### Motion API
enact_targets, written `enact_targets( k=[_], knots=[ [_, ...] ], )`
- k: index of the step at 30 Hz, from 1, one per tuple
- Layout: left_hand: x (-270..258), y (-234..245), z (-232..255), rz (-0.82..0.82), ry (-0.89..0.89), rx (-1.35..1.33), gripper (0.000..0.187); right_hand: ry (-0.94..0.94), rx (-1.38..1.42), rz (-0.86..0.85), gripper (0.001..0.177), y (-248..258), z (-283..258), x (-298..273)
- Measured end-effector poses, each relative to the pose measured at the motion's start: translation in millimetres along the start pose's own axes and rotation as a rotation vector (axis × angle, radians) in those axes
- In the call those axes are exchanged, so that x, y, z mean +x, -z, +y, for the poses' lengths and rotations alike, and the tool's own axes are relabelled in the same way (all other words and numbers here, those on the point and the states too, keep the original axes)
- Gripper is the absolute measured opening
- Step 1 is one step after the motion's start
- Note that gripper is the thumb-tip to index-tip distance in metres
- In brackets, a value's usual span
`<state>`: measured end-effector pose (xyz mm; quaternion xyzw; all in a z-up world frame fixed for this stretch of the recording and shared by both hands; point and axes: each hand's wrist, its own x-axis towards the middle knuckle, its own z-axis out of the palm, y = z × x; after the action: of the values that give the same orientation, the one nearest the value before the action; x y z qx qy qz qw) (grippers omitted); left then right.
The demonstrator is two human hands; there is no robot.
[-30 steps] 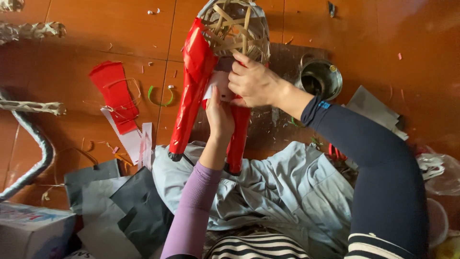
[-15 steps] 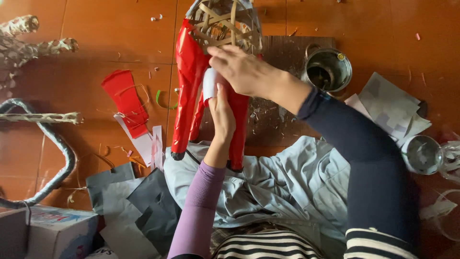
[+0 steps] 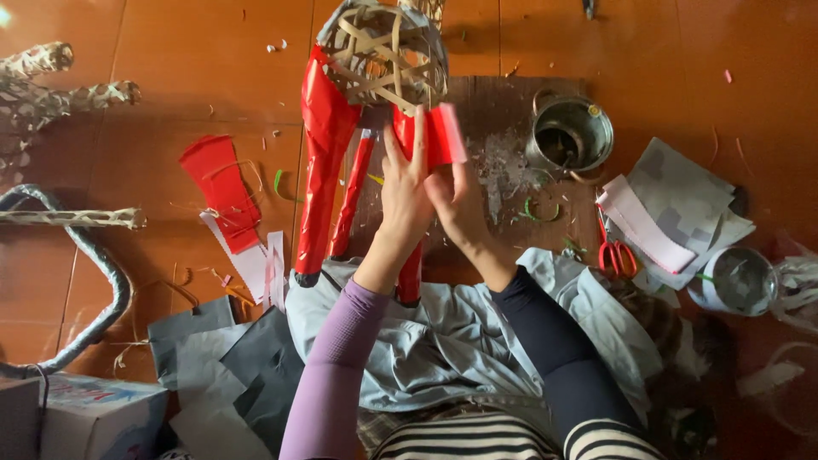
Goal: Covering a craft sculpture frame with paper strips and adhesive.
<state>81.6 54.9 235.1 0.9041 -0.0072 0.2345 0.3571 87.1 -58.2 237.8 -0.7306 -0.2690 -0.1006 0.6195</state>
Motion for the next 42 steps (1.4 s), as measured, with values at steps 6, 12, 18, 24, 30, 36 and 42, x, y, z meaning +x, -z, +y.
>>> enact_targets(
  k=[6, 12, 18, 24, 30, 36, 42],
  knots=[
    [-3, -8, -12, -0.031, 0.070, 0.014, 0.092, -0.297, 0.325, 0.294, 0.032, -1, 68, 15],
    [2, 10, -4, 0.011, -0.045, -0.095, 0.096, -0.400, 0.467, 0.353, 0.019, -13, 78, 31],
    [5, 21, -1, -0.095, 0.073, -0.129, 0.095, -0.534, 0.447, 0.383, 0.022, -22, 57, 44],
    [3, 15, -10, -0.023, 0.013, -0.119, 0.094, -0.490, 0.323, 0.377, 0.026, -29, 83, 42],
    [1, 16, -11, -0.085, 0.035, -0.101, 0.100, -0.461, 0.545, 0.373, 0.024, -30, 86, 48],
    [4, 17, -12, -0.117, 0.044, -0.093, 0.104, -0.366, 0.209, 0.359, 0.023, -23, 94, 46],
    [2, 9, -20, -0.085, -0.003, -0.116, 0.104, -0.241, 0.060, 0.424, 0.037, -20, 71, 18]
  ],
)
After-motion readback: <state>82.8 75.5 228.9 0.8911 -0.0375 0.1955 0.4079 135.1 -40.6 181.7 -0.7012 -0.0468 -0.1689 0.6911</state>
